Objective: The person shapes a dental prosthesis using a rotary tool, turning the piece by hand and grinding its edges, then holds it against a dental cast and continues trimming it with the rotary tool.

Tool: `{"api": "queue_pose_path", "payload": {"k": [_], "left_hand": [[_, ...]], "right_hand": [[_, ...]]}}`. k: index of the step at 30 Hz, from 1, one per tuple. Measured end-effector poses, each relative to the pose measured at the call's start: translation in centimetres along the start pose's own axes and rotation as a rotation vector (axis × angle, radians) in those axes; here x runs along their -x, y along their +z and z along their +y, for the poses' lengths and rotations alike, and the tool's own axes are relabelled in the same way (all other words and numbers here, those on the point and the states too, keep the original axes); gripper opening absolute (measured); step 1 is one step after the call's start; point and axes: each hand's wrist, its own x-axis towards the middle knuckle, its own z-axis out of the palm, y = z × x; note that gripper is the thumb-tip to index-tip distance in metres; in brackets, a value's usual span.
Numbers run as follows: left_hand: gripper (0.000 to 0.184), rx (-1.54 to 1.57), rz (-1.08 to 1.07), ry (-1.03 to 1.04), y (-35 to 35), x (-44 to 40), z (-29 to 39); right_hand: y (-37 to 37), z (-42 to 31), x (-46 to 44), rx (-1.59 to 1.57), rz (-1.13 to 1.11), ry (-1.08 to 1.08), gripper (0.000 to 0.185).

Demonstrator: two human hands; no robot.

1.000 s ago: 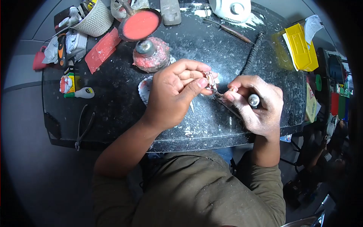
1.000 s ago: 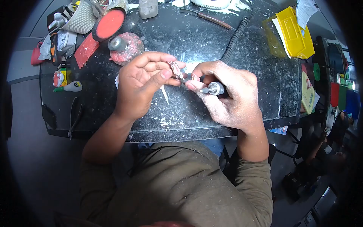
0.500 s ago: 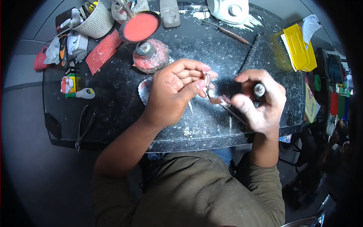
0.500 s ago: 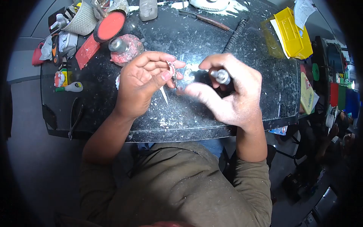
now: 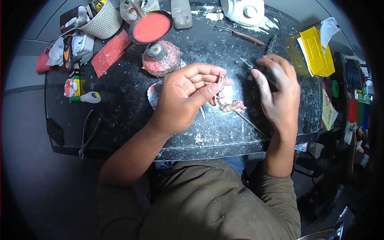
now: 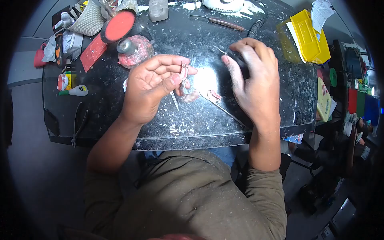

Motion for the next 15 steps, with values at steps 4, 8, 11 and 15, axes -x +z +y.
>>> {"api": "queue_pose_path", "payload": {"k": [4,8,11,15], "left_hand": [[0.033,-0.111,0.113,0.096,0.4,0.4,-0.2],[0.029,-0.597,0.212,0.412,0.4,0.6,-0.2],[0.026,-0.681,0.195,0.536,0.7,0.6,0.0],[0.022,-0.747,0.214,0.627,1.0,0.5,0.1]], "right_hand": [[-1.0,-1.1,0.9,-0.850,-0.175,0.355,0.021],[0.0,-1.5,1.1,-0.703,-0.236,0.321,0.022],[-0.6,-1.9,0.9,-0.771,-0.328,0.406,0.020],[-0.6,-2.1,1.0,-0.790,-0.329,0.416,0.016]]}}
